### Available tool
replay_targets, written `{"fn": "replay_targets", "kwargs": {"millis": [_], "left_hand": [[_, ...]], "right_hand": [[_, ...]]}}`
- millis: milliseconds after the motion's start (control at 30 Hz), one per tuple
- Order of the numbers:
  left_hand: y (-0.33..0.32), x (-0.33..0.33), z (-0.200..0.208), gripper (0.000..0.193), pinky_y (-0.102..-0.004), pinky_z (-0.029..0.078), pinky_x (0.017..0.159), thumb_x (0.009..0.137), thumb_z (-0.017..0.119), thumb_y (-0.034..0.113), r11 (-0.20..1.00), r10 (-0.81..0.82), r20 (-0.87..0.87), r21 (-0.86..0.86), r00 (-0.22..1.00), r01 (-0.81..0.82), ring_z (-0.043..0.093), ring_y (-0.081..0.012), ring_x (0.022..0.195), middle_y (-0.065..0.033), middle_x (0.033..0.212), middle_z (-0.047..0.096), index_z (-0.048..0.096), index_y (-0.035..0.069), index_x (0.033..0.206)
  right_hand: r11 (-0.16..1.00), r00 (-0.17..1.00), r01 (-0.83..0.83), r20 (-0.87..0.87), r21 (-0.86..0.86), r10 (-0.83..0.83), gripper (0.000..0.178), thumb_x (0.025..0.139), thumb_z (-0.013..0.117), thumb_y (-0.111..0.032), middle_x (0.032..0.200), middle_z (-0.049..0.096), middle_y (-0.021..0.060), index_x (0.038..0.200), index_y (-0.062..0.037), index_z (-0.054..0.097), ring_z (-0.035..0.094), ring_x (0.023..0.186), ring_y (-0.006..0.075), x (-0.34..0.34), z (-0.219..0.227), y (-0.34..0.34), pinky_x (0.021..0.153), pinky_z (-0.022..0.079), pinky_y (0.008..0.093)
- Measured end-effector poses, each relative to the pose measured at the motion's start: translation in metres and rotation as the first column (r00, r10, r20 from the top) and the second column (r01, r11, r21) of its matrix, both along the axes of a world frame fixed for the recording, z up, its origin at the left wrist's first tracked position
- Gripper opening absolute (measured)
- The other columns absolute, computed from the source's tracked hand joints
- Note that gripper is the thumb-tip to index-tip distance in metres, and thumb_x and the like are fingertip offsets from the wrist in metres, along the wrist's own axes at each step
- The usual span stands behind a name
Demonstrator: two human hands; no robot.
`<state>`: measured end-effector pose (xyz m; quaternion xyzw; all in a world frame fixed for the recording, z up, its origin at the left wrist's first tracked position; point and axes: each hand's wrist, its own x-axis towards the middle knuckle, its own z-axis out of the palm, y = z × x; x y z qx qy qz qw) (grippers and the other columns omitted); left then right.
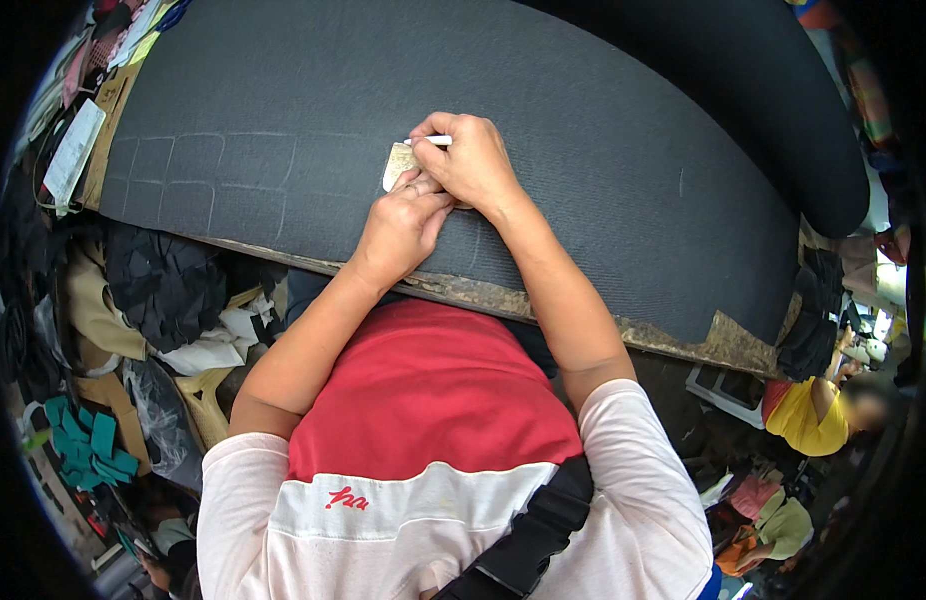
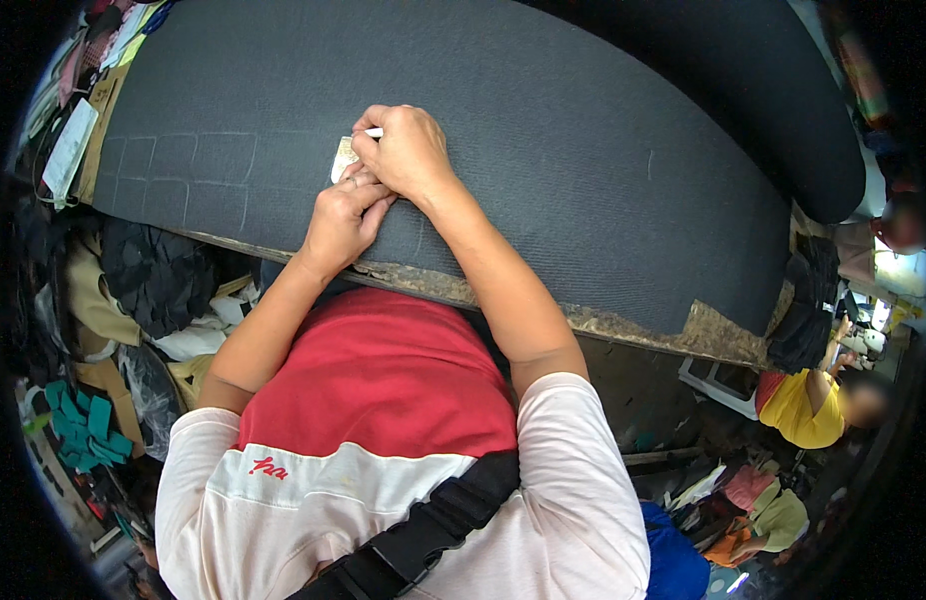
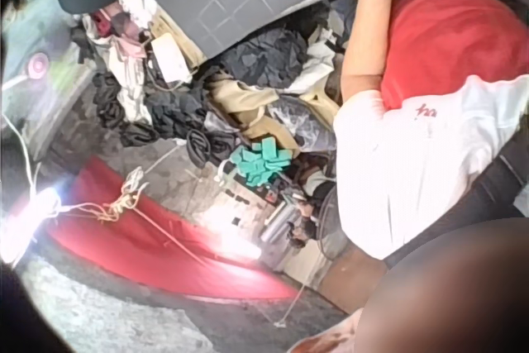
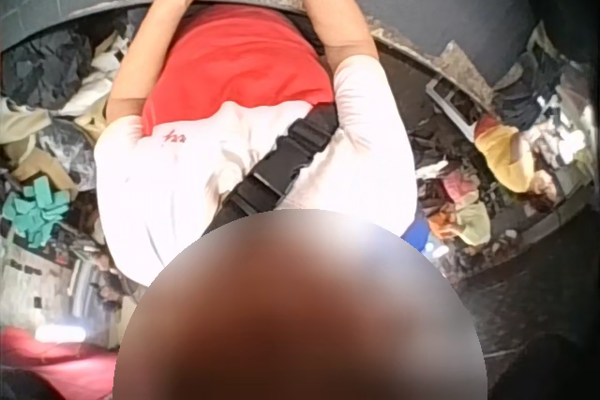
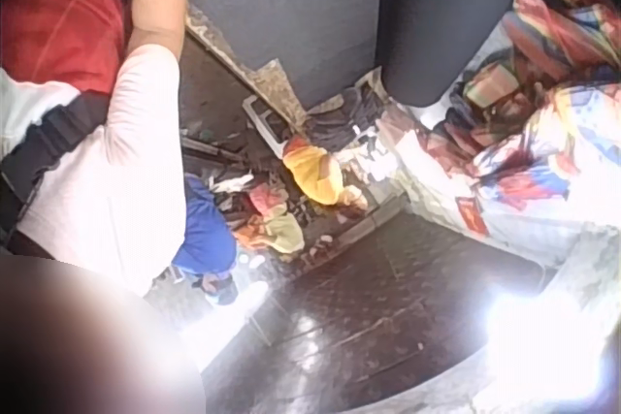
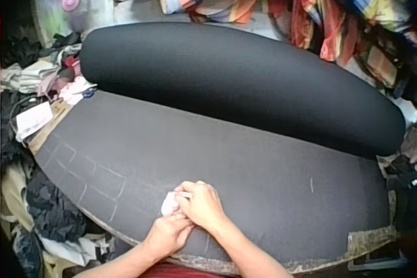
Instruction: The person uses a white marker and a small cardboard template to trace rectangular outlines on a large black fabric roll. They repeatedly reposition the template and draw lines, then briefly handle a small white strip of material before continuing to mark the fabric.
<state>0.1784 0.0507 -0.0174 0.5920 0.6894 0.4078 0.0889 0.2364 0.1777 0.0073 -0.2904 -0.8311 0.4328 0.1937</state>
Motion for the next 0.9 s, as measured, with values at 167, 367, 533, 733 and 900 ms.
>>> {"fn": "replay_targets", "kwargs": {"millis": [167,367,533,733,900], "left_hand": [[0.003,0.001,-0.002,0.015,-0.0393,0.044,0.097,0.076,0.064,0.001,1.0,0.005,-0.005,0.029,1.0,-0.005,0.061,-0.0239,0.105,-0.0102,0.101,0.067,0.069,0.002,0.09],[0.003,-0.001,-0.001,0.013,-0.0384,0.044,0.096,0.076,0.065,0.002,1.0,0.004,-0.046,-0.011,0.999,-0.005,0.06,-0.0227,0.108,-0.0094,0.102,0.067,0.069,0.002,0.089],[0.009,-0.007,0.013,0.019,-0.0383,0.046,0.093,0.072,0.069,0.003,0.992,-0.055,-0.067,-0.117,0.996,0.047,0.061,-0.0276,0.102,-0.0112,0.109,0.064,0.069,0.003,0.091],[0.035,-0.035,0.038,0.039,-0.0341,0.053,0.072,0.072,0.074,0.012,0.951,-0.037,-0.147,-0.31,0.988,-0.01,0.064,-0.0263,0.078,-0.0144,0.094,0.065,0.061,0.002,0.108],[0.03,0.003,0.039,0.016,-0.0172,0.042,0.044,0.086,0.064,0.01,0.998,0.025,0.988,-0.034,0.154,0.057,0.054,-0.0059,0.055,-0.0035,0.068,0.058,0.055,-0.002,0.091]], "right_hand": [[0.983,0.985,0.132,0.093,0.125,-0.144,0.018,0.07,0.06,-0.015,0.067,0.064,0.0187,0.076,0.0003,0.068,0.065,0.062,0.0283,0.033,0.013,0.014,0.062,0.052,0.0363],[0.935,0.973,0.21,0.033,0.285,-0.229,0.015,0.071,0.061,-0.011,0.065,0.062,0.0221,0.074,0.0041,0.062,0.064,0.063,0.0357,0.051,0.011,-0.004,0.063,0.051,0.0419],[0.982,0.98,0.058,0.177,0.182,-0.09,0.016,0.073,0.06,-0.01,0.071,0.064,0.0214,0.08,0.0034,0.064,0.064,0.065,0.0353,0.075,0.016,-0.037,0.063,0.051,0.0415],[0.882,0.934,0.308,-0.062,-0.356,-0.351,0.019,0.087,0.061,-0.016,0.072,0.065,0.0061,0.095,0.0004,0.064,0.061,0.067,0.0099,0.104,0.022,-0.036,0.062,0.05,0.0255],[0.818,0.816,0.274,-0.327,-0.506,-0.476,0.033,0.08,0.068,-0.005,0.096,0.061,0.0086,0.11,0.0003,0.055,0.058,0.086,0.0105,0.112,0.009,-0.04,0.072,0.048,0.0223]]}}
